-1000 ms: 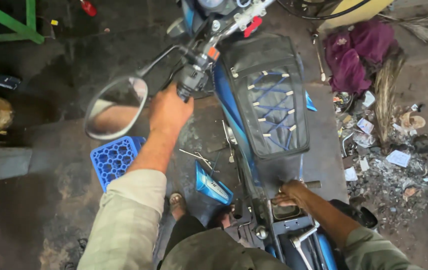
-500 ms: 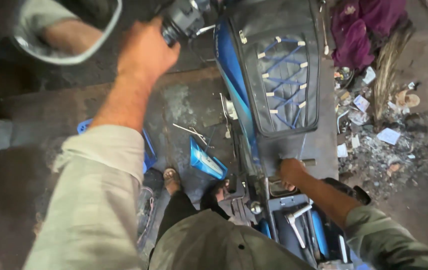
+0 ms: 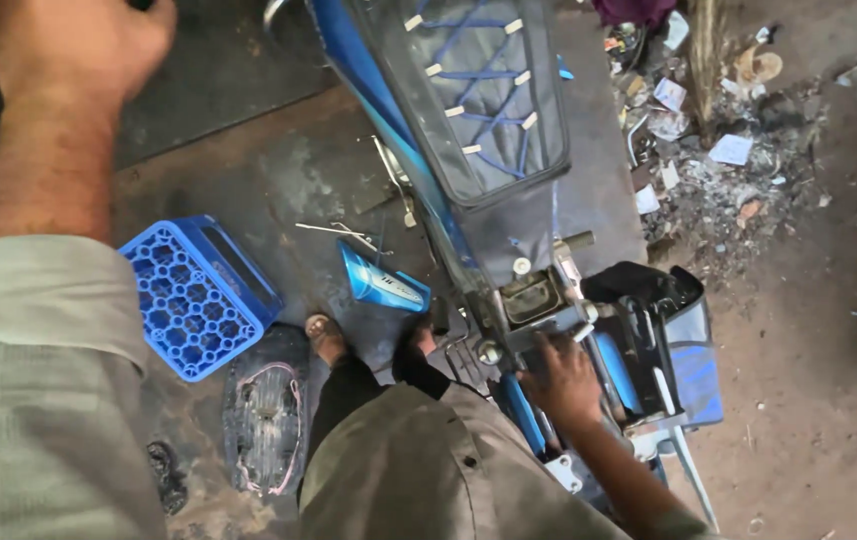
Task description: Repairing and reassembling components of a blue motorcycle in a workshop.
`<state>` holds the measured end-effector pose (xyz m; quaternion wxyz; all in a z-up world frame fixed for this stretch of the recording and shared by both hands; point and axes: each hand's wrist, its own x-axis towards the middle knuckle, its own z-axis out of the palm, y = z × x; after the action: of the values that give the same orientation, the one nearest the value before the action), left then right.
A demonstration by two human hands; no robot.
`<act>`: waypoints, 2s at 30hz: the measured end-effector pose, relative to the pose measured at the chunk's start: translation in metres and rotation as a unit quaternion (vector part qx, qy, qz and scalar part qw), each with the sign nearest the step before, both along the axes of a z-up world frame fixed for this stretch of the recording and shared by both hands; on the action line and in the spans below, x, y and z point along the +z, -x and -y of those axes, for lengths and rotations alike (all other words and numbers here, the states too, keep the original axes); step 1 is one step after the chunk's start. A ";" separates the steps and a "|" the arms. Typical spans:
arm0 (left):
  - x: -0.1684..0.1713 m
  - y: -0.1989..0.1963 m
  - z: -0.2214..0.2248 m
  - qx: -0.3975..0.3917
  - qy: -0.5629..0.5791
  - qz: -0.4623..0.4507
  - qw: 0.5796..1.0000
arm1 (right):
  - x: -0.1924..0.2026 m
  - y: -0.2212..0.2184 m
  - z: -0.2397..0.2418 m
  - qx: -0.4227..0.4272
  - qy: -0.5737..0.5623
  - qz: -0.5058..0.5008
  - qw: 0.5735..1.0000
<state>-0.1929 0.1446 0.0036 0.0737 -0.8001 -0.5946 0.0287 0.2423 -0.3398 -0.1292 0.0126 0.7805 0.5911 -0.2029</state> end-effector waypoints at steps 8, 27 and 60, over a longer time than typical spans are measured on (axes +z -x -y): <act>0.022 -0.018 0.014 0.012 -0.060 0.190 0.980 | -0.022 -0.051 0.005 -0.040 0.083 -0.186 0.978; 0.008 -0.008 0.013 0.088 0.003 0.213 0.973 | -0.026 -0.025 -0.119 -0.412 -0.012 -0.517 0.750; 0.047 -0.029 0.011 0.152 0.074 0.196 0.966 | 0.041 -0.003 -0.196 0.248 0.165 0.008 0.955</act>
<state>-0.1643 0.1334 0.0502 -0.1090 -0.6939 -0.7079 -0.0742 0.2450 -0.1442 -0.0882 0.1958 0.5979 0.7242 -0.2821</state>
